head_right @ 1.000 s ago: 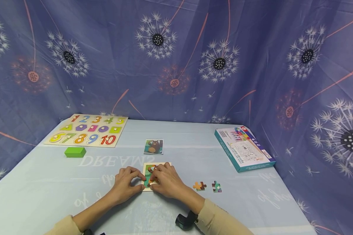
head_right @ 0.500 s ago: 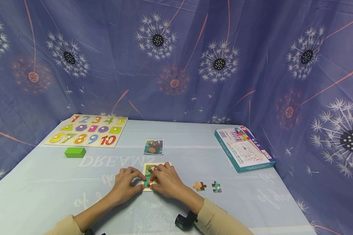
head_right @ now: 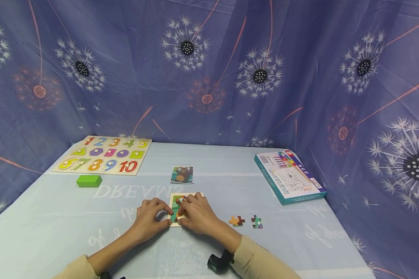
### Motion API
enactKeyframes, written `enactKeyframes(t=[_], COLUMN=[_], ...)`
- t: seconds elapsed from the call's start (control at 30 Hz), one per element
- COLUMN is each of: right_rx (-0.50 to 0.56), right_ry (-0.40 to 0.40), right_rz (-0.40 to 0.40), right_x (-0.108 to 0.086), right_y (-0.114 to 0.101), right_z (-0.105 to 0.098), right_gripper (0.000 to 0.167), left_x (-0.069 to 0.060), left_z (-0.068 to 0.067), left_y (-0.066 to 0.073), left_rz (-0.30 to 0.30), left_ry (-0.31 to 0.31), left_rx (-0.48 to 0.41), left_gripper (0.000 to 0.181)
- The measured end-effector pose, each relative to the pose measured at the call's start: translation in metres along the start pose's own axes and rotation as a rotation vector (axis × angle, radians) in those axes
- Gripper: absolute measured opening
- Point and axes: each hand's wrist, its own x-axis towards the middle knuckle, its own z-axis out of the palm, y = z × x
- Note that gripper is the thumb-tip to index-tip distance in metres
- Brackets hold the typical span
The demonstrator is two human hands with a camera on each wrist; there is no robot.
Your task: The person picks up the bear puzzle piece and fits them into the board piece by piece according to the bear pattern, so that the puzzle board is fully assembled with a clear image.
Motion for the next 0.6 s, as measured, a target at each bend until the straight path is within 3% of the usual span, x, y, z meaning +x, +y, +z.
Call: enactKeyframes(t=[0.6], right_rx=[0.037], right_ry=[0.018], right_rz=[0.059], right_x=[-0.005], right_y=[-0.001], right_z=[-0.01], right_gripper=[0.016], left_x=[0.001], left_z=[0.003], left_y=[-0.002], left_rz=[-0.007], left_ry=[0.007], left_rx=[-0.009], left_gripper=[0.015])
